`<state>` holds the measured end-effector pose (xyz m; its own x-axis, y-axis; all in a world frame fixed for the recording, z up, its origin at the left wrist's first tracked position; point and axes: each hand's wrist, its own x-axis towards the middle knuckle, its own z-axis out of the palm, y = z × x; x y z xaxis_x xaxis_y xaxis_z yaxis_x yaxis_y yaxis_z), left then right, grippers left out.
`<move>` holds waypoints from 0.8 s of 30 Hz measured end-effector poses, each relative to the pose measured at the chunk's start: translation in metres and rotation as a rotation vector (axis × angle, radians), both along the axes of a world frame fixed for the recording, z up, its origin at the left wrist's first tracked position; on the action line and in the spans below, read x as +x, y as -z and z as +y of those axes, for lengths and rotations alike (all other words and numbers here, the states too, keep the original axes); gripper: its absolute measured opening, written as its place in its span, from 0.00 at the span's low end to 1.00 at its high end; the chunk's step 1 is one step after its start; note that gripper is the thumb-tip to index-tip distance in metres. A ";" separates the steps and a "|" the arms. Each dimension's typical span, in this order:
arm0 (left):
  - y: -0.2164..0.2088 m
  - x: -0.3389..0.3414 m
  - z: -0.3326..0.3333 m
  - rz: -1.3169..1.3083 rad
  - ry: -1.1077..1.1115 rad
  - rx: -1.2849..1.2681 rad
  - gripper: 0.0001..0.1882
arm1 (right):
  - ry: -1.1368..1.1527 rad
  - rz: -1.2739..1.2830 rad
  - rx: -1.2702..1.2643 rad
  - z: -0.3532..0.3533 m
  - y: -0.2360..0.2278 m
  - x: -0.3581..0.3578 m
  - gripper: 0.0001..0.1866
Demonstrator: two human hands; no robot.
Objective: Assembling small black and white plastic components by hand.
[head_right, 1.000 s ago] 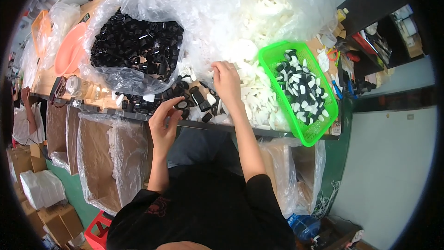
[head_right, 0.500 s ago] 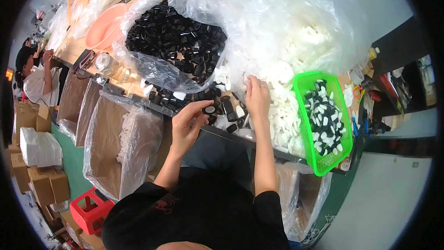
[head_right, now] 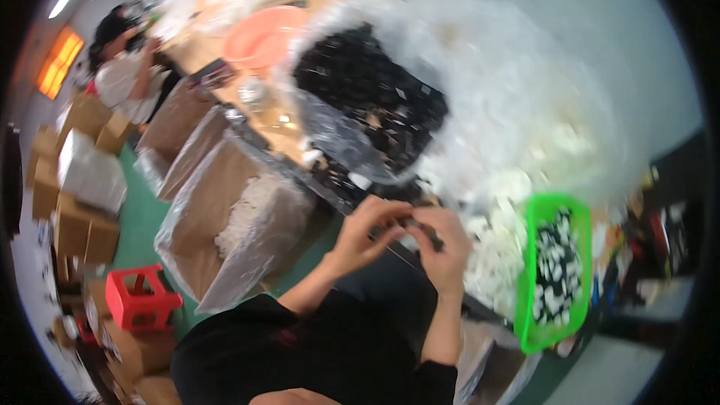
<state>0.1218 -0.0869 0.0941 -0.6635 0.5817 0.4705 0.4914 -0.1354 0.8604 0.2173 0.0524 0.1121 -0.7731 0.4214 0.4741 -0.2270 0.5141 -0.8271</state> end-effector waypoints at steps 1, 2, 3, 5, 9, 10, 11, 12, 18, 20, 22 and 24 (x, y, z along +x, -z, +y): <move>0.000 0.000 0.000 -0.010 0.044 -0.006 0.19 | 0.034 0.064 0.020 0.003 0.008 0.003 0.09; 0.001 -0.001 0.001 0.021 0.051 -0.011 0.18 | 0.056 0.061 -0.018 0.005 0.013 0.009 0.08; 0.004 -0.001 -0.002 0.009 0.053 -0.006 0.16 | 0.049 0.122 -0.067 0.004 0.022 0.009 0.07; 0.015 -0.003 -0.004 0.096 0.094 0.024 0.10 | 0.050 0.137 -0.088 -0.002 0.023 0.012 0.05; 0.024 0.000 -0.015 0.059 0.060 0.059 0.09 | 0.026 0.087 -0.008 -0.013 0.018 0.006 0.05; 0.023 0.000 -0.016 0.056 0.076 0.066 0.09 | 0.042 0.060 0.009 -0.014 0.017 0.006 0.05; 0.022 0.001 -0.018 0.055 0.070 0.071 0.09 | 0.036 0.059 0.014 -0.016 0.016 0.004 0.05; 0.021 0.003 -0.022 -0.004 0.075 0.050 0.10 | 0.032 0.049 0.020 -0.017 0.015 0.004 0.05; 0.017 0.007 -0.021 -0.039 0.102 0.095 0.11 | 0.021 0.053 0.120 -0.016 0.009 0.012 0.05; 0.010 0.010 -0.016 0.018 0.124 0.175 0.10 | 0.023 0.078 0.132 -0.011 0.011 0.020 0.04; 0.011 0.011 -0.009 0.033 0.153 0.201 0.10 | 0.049 0.086 0.103 -0.008 0.014 0.028 0.05; 0.011 0.013 -0.005 -0.003 0.179 0.192 0.12 | 0.060 0.109 0.056 -0.008 0.017 0.035 0.06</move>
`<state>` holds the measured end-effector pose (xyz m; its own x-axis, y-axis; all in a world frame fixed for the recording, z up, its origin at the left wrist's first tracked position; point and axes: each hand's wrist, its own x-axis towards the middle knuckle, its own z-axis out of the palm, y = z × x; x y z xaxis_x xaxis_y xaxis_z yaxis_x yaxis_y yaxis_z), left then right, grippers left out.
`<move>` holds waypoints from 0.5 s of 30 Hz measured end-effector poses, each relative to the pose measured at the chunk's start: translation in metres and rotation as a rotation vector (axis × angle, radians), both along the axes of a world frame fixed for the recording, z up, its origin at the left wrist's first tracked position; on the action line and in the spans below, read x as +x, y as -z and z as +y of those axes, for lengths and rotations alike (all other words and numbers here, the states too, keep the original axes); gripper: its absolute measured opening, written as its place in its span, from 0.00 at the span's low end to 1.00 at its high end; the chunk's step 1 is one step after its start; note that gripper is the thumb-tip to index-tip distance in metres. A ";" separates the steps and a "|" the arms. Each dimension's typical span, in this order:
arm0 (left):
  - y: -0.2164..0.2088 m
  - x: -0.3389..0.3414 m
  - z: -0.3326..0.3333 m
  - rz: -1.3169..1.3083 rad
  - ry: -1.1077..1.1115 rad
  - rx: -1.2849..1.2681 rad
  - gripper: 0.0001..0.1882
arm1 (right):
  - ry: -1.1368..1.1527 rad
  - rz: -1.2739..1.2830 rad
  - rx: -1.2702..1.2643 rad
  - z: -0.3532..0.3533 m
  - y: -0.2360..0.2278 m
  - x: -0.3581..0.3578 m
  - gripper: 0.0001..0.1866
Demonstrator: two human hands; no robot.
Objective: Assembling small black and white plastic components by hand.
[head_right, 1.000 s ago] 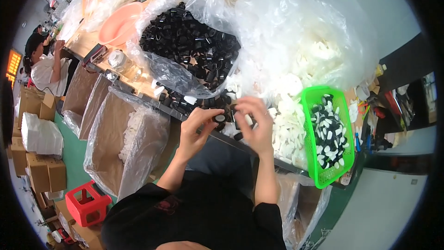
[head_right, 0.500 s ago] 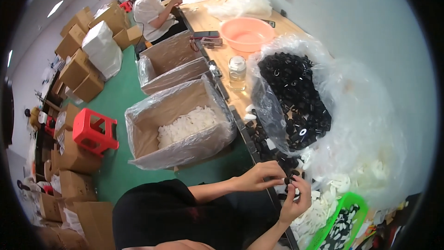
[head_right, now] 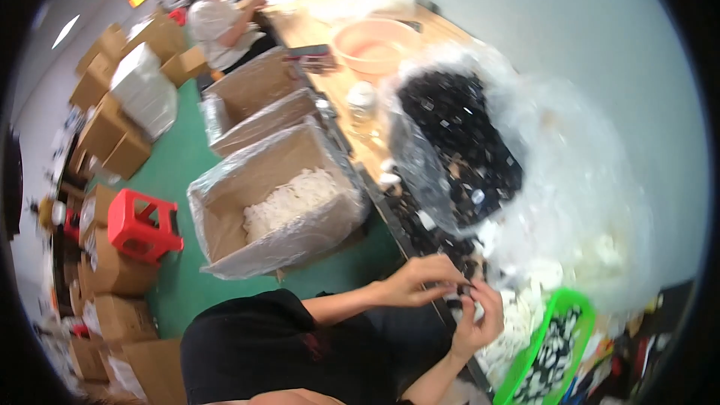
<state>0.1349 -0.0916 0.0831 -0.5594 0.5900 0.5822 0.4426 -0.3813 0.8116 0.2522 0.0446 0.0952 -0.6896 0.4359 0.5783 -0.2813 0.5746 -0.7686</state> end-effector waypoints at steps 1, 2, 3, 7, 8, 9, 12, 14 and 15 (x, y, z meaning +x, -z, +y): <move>-0.003 0.000 -0.001 -0.018 -0.004 -0.058 0.13 | 0.016 0.025 -0.016 -0.003 -0.001 0.001 0.09; -0.004 -0.002 -0.002 0.002 -0.016 -0.079 0.14 | 0.013 0.031 -0.019 -0.006 -0.004 -0.002 0.13; -0.007 -0.003 -0.002 -0.017 -0.031 -0.097 0.14 | 0.016 0.064 -0.013 -0.008 -0.003 -0.004 0.16; -0.010 -0.005 0.003 -0.125 0.000 -0.167 0.12 | 0.080 0.130 0.129 -0.011 -0.017 -0.011 0.21; -0.008 -0.004 0.007 -0.170 0.025 -0.121 0.13 | 0.099 0.147 0.181 -0.010 -0.022 -0.012 0.21; -0.009 -0.003 0.009 -0.192 0.041 -0.129 0.14 | 0.098 0.127 0.169 -0.009 -0.024 -0.011 0.22; -0.002 0.001 0.020 -0.172 0.114 -0.113 0.15 | 0.148 0.116 0.167 -0.003 -0.021 -0.001 0.22; 0.001 0.004 0.025 -0.152 0.119 -0.096 0.14 | 0.148 0.139 0.196 0.000 -0.017 0.004 0.23; 0.002 0.005 0.027 -0.152 0.132 -0.099 0.14 | 0.160 0.136 0.195 0.002 -0.016 0.005 0.23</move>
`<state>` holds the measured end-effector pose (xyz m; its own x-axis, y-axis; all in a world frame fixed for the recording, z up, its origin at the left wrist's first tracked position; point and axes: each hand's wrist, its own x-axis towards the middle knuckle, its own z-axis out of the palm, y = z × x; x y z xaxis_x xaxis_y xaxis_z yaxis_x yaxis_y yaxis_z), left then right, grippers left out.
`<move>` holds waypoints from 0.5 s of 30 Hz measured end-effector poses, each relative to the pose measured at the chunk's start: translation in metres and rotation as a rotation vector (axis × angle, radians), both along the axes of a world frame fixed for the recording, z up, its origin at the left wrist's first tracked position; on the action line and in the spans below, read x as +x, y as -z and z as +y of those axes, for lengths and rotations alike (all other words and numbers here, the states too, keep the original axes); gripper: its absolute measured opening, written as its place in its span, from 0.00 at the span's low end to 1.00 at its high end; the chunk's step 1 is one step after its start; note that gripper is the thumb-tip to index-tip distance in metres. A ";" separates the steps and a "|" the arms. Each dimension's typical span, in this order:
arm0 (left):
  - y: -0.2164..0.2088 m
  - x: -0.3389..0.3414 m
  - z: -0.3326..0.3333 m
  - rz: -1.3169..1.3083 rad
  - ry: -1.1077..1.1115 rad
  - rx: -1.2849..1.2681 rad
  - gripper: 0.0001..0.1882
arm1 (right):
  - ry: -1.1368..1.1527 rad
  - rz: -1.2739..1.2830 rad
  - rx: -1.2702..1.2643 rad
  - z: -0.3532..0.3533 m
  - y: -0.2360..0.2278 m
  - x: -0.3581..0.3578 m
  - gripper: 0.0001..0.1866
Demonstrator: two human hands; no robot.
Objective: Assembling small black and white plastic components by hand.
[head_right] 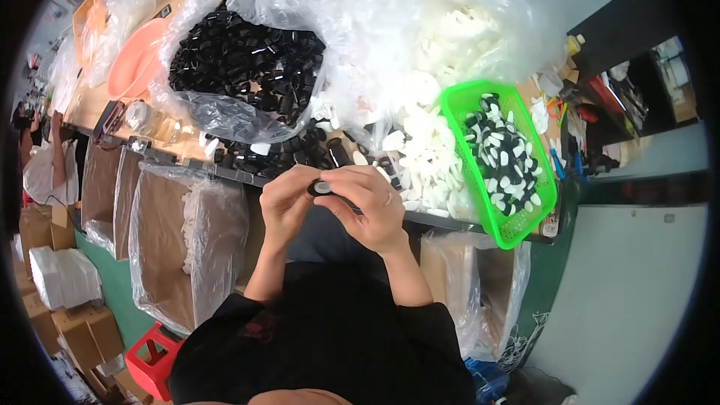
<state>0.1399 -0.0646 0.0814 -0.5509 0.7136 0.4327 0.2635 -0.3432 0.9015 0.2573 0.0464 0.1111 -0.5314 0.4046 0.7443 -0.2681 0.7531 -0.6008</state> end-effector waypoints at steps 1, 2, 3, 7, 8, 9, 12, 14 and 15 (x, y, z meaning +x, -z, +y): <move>-0.001 0.001 0.000 0.009 -0.004 0.013 0.13 | -0.001 0.018 0.001 0.000 0.000 0.001 0.21; -0.002 0.001 0.001 0.019 -0.009 0.026 0.13 | -0.003 0.037 0.001 0.000 0.000 0.001 0.20; -0.003 0.002 0.001 0.021 -0.006 0.022 0.13 | -0.001 0.039 -0.003 0.001 0.001 0.002 0.20; -0.004 0.004 0.004 0.029 -0.011 0.021 0.12 | 0.013 0.013 0.027 0.005 0.000 0.006 0.15; -0.004 0.004 0.005 0.039 -0.014 0.038 0.11 | 0.015 0.014 0.013 0.005 0.000 0.007 0.13; -0.005 0.004 0.006 0.039 -0.012 0.036 0.11 | 0.018 0.014 0.011 0.006 0.000 0.007 0.13; -0.009 0.005 0.010 0.058 -0.003 0.023 0.11 | 0.029 0.005 0.021 0.010 0.001 0.009 0.13; -0.011 0.005 0.011 0.021 0.040 -0.017 0.11 | 0.024 0.016 -0.001 0.013 0.003 0.010 0.13; -0.009 0.006 0.011 0.019 0.043 -0.017 0.11 | 0.026 0.015 -0.002 0.013 0.004 0.010 0.13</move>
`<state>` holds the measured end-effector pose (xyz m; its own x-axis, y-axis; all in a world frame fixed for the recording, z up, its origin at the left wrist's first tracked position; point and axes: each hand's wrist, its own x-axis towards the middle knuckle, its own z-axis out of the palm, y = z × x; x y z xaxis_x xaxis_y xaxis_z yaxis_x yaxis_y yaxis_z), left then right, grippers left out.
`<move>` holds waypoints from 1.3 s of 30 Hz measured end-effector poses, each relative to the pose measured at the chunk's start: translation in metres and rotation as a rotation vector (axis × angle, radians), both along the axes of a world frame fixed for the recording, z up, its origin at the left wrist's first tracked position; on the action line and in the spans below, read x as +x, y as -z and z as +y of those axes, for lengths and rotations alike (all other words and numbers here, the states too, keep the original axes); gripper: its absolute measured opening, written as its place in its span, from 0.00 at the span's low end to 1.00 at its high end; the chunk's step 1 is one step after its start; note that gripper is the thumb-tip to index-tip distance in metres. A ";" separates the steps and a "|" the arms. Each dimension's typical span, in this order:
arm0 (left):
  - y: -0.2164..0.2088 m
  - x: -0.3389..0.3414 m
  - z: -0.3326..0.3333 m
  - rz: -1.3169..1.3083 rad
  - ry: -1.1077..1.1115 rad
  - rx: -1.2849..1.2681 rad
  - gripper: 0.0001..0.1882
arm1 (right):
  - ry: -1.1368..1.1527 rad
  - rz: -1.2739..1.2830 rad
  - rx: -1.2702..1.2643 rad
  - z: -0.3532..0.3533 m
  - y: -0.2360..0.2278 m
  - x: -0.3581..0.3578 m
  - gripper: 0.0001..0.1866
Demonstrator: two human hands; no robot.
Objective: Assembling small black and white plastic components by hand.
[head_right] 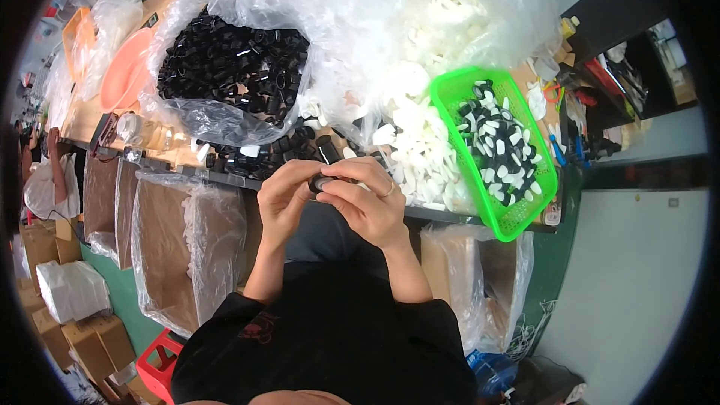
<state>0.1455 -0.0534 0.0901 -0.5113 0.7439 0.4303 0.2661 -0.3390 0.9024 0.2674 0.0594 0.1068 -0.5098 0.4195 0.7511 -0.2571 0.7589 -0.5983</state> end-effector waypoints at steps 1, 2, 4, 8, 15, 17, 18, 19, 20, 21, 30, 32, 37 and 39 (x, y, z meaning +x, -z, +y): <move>0.003 0.000 0.000 -0.064 0.019 0.011 0.11 | -0.009 0.001 -0.009 0.000 0.001 0.000 0.12; 0.006 0.000 0.000 -0.128 0.038 0.021 0.10 | -0.019 0.001 -0.017 0.000 0.002 -0.001 0.12; 0.009 0.001 0.001 -0.142 0.044 0.020 0.10 | -0.023 -0.009 -0.017 0.000 0.003 0.000 0.12; 0.009 0.003 0.001 -0.185 0.054 -0.013 0.10 | -0.019 -0.023 0.003 0.000 0.002 0.000 0.12; 0.008 0.004 0.004 -0.163 0.062 0.035 0.10 | -0.016 -0.033 -0.027 0.000 0.003 0.002 0.12; 0.006 0.004 0.004 -0.114 0.044 0.051 0.10 | -0.021 -0.044 -0.049 0.000 0.004 0.002 0.11; 0.008 0.004 0.004 -0.115 0.044 0.050 0.10 | -0.021 -0.045 -0.050 0.000 0.005 0.002 0.11; 0.010 0.004 0.003 -0.144 0.056 0.048 0.10 | -0.024 -0.046 -0.049 0.000 0.005 0.002 0.11; 0.011 0.004 0.002 -0.172 0.068 0.046 0.10 | -0.028 -0.047 -0.049 0.000 0.004 0.002 0.11; 0.010 0.004 0.001 -0.172 0.067 0.046 0.10 | -0.029 -0.047 -0.050 0.000 0.004 0.002 0.11; 0.013 0.004 0.003 -0.170 0.073 0.076 0.10 | -0.014 -0.108 -0.074 0.002 0.000 0.000 0.11; 0.009 0.005 0.002 -0.188 0.078 0.057 0.10 | -0.002 -0.113 -0.046 0.001 -0.002 0.002 0.11; 0.008 0.004 0.001 -0.192 0.093 0.064 0.12 | 0.000 -0.111 -0.046 -0.001 -0.003 0.005 0.11; 0.007 0.002 0.001 -0.152 0.114 0.100 0.13 | -0.002 -0.118 -0.052 -0.001 -0.004 0.006 0.11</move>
